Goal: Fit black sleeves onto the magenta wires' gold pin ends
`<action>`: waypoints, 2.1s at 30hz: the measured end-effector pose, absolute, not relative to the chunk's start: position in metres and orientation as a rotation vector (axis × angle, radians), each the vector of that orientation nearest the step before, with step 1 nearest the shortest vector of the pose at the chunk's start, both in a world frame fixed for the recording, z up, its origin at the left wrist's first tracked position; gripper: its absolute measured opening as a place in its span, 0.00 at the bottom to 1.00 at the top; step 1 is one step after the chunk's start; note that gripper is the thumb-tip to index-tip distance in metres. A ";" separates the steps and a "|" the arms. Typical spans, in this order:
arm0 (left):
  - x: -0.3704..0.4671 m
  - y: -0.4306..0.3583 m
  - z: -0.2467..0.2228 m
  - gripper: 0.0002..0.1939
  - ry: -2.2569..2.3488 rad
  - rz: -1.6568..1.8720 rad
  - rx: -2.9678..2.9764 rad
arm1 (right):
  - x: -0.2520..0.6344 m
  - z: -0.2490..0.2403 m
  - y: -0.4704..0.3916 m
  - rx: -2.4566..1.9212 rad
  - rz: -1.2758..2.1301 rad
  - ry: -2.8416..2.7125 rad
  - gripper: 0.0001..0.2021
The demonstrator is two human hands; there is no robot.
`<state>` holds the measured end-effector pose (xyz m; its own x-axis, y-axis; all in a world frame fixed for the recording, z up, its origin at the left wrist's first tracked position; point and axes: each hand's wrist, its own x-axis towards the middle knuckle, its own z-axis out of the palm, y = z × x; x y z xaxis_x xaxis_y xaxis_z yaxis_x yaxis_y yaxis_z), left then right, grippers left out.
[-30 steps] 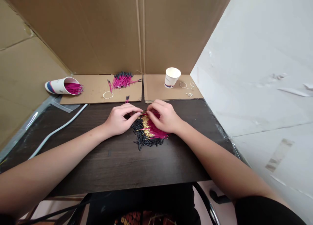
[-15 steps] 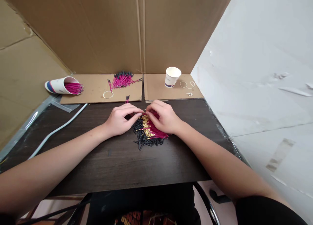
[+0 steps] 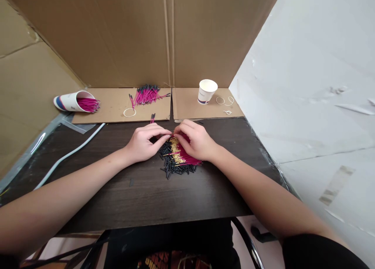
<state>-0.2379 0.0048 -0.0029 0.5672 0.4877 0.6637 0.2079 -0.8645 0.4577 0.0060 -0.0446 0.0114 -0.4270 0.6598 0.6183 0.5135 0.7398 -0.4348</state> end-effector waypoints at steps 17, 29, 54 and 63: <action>-0.238 0.004 -0.002 0.07 0.546 1.188 2.480 | 0.003 0.011 -0.045 -0.923 0.278 -2.081 0.05; -0.238 0.004 -0.001 0.09 0.568 1.165 2.481 | 0.003 0.010 -0.046 -0.971 0.323 -2.046 0.04; -0.238 0.004 -0.002 0.07 0.598 1.178 2.481 | 0.001 0.010 -0.046 -0.935 0.286 -2.074 0.04; -0.238 0.002 0.000 0.07 0.660 1.188 2.458 | 0.005 0.014 -0.046 -0.946 0.283 -2.090 0.03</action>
<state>-0.2376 0.0025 0.0004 0.5446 0.5382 0.6433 0.2619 -0.8378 0.4791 0.0051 -0.0460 0.0136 -0.3942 0.7103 0.5832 0.5295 0.6942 -0.4876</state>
